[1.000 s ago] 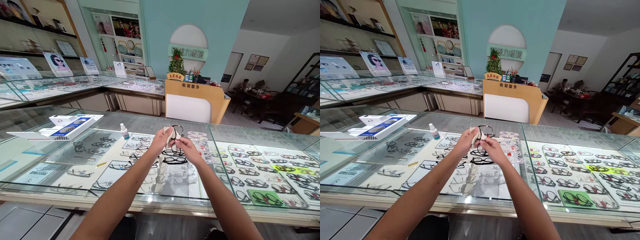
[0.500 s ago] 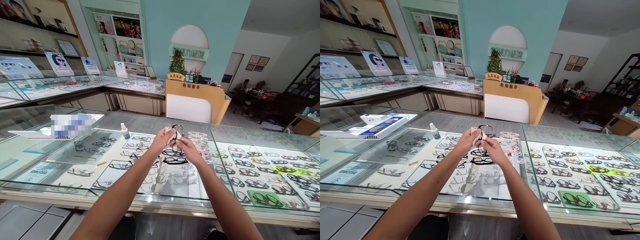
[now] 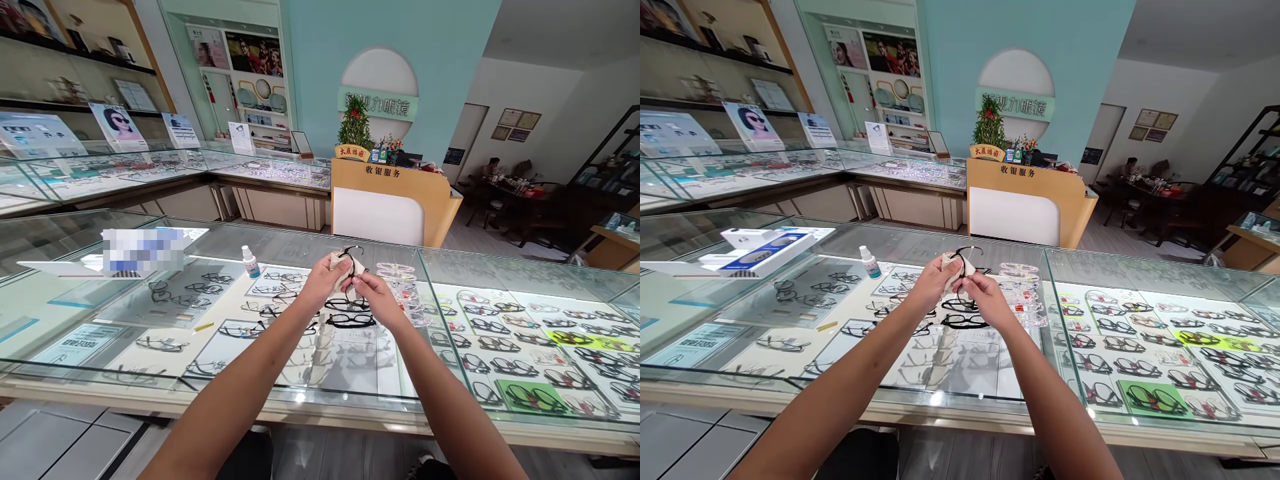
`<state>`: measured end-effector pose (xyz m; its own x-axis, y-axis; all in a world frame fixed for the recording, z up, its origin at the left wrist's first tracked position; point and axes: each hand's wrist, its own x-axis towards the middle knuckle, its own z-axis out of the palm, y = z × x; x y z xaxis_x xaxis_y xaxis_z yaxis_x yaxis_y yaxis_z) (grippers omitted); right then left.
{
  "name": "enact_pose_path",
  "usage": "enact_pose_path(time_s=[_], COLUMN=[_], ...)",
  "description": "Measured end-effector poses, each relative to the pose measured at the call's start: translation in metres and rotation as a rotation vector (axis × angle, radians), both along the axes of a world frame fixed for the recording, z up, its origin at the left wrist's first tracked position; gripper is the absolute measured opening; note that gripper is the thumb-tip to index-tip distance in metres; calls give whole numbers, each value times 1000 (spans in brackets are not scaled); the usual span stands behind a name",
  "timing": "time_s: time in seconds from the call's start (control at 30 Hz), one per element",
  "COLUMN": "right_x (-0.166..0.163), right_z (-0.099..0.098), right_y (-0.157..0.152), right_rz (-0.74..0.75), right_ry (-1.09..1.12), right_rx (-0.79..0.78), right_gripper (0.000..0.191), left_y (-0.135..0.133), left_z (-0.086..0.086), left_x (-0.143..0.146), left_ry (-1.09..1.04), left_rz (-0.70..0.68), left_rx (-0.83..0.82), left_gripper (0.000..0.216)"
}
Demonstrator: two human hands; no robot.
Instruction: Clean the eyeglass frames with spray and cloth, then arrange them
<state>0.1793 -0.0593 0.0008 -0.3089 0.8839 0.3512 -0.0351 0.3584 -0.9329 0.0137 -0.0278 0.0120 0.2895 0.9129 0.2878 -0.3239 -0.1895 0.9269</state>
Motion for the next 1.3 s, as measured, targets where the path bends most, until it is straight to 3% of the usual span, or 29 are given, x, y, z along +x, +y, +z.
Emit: enact_pose_path(time_s=[0.2, 0.4, 0.6, 0.87, 1.17, 1.3], right_x=[3, 21, 15, 6, 1, -1], right_z=[1, 3, 0, -9, -4, -5], right_y=[0, 12, 12, 12, 8, 9], right_rz=[11, -200, -226, -219, -166, -174], right_ry=[70, 304, 243, 285, 472, 446], right_rx=[-41, 24, 96, -61, -235, -226], right_gripper=[34, 28, 31, 42, 37, 40], left_y=[5, 5, -10, -11, -11, -12], left_z=[-3, -6, -7, -11, -11, -10], left_x=[2, 3, 8, 16, 14, 15], left_ry=[-36, -11, 120, 43, 68, 52], left_rz=[129, 32, -28, -109, -161, -184], left_rx=[-172, -223, -239, -179, -240, -204], left_gripper=[62, 72, 70, 55, 57, 61])
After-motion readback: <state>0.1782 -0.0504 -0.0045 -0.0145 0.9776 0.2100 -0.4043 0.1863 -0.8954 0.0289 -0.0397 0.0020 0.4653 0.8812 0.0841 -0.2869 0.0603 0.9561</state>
